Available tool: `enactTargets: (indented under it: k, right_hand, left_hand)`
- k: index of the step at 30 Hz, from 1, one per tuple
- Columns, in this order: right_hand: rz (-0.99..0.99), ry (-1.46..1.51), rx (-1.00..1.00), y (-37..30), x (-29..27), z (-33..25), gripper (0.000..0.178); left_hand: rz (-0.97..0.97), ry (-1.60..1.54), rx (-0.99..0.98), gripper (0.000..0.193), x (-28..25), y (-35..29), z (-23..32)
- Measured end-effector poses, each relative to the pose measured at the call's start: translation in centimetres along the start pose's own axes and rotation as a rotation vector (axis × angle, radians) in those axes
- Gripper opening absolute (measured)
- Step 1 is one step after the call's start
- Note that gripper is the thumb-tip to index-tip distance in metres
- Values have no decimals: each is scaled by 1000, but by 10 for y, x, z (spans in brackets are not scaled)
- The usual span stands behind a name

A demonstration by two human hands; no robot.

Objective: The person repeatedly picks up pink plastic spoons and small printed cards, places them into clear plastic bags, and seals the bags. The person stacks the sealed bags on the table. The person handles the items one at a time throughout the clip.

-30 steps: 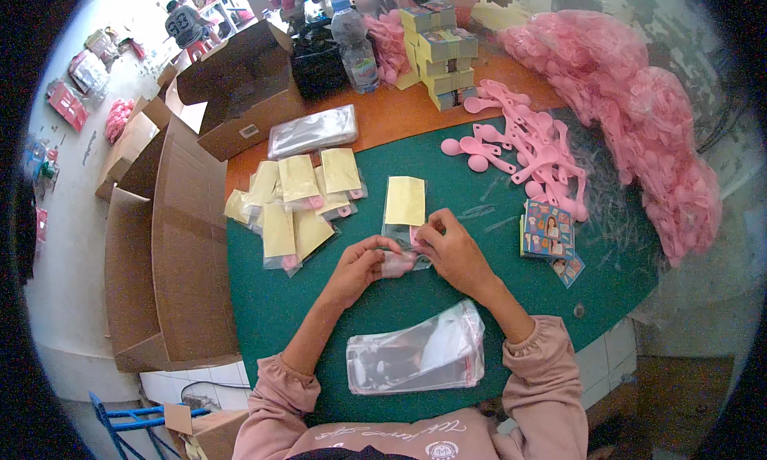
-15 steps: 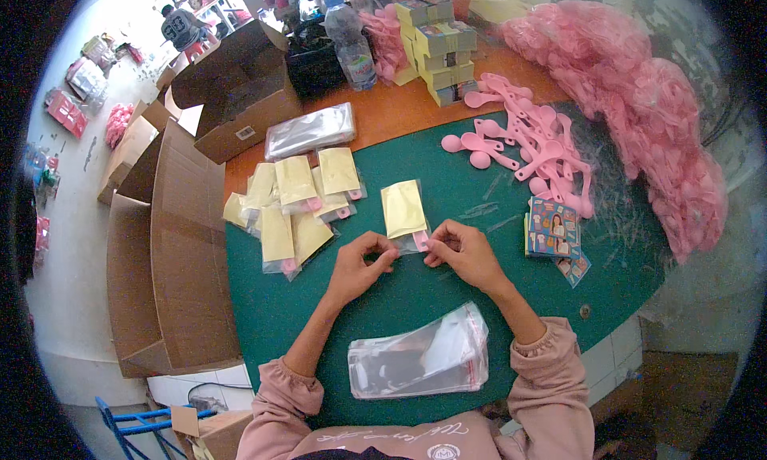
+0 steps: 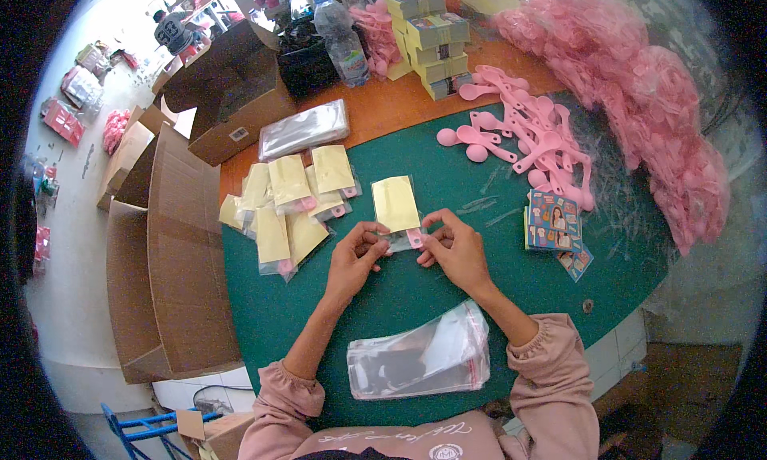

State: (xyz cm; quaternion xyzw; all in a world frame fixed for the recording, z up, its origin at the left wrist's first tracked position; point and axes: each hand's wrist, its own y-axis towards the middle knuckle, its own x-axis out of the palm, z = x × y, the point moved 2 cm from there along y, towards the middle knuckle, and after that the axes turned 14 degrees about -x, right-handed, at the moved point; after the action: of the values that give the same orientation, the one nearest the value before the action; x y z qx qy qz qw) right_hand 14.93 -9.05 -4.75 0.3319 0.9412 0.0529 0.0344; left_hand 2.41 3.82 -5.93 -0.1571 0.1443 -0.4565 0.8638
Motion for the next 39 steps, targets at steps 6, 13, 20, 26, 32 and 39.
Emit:
enactTargets:
  k: [6,13,20,26,32,39]
  right_hand:
    - [-57,-178,7,-3,0,1,31]
    - [-151,-450,-225,8,-31,-27,24]
    - [-641,-288,-39,18,-52,-13,25]
    - [354,-1099,-547,53,-131,-43,24]
    - [26,-1569,-77,108,-127,-36,14]
    - [-35,-1609,-155,121,-109,-9,15]
  left_hand:
    - [-32,109,13,38,0,-3,4]
    - [121,207,345,40,-34,-3,22]
    - [616,541,343,34,-128,-27,53]
    - [660,606,382,29,-115,-53,79]
    - [-239,716,341,23,9,-50,49]
    - [-497,750,253,23,50,-54,21]
